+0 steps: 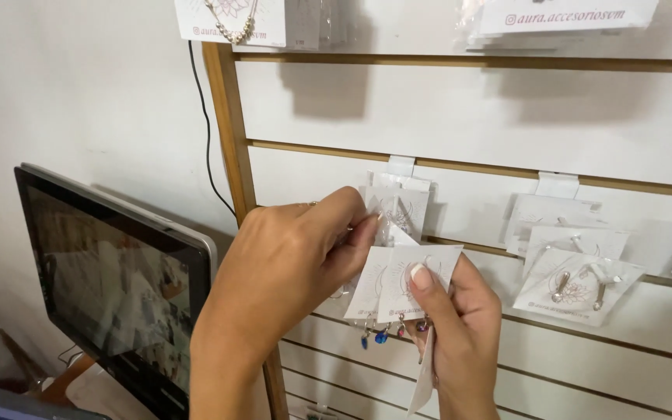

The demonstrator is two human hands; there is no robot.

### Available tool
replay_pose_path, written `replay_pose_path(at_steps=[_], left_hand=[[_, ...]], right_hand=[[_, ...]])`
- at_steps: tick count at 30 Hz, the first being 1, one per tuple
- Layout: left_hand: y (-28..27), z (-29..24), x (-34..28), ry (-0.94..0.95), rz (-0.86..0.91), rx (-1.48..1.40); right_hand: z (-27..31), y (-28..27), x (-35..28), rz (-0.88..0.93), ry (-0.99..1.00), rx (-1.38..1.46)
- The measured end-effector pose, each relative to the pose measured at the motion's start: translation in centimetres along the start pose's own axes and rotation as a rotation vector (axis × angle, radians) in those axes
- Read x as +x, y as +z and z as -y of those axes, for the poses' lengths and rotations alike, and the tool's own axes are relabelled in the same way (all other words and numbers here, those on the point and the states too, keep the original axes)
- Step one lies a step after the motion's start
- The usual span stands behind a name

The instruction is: Organizing and hanging earring cards onto a slatwall display rack while checking inventory on a laptop.

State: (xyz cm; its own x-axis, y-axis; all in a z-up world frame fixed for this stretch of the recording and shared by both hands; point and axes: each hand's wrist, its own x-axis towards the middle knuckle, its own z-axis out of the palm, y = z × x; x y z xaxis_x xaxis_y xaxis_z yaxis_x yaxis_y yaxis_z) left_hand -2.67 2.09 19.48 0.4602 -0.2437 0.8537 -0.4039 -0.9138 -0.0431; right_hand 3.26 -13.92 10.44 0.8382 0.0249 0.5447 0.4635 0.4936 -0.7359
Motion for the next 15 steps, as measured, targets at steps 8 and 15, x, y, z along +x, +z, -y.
replay_pose_path(at_steps=[8, 15], left_hand=[[0.2, 0.1, 0.0, -0.187, 0.035, -0.457], [1.2, 0.3, -0.2, -0.225, 0.026, -0.540]], right_hand=[[-1.3, -0.6, 0.7, 0.075, -0.054, -0.072], [-2.2, -0.9, 1.6, 0.104, 0.011, 0.052]])
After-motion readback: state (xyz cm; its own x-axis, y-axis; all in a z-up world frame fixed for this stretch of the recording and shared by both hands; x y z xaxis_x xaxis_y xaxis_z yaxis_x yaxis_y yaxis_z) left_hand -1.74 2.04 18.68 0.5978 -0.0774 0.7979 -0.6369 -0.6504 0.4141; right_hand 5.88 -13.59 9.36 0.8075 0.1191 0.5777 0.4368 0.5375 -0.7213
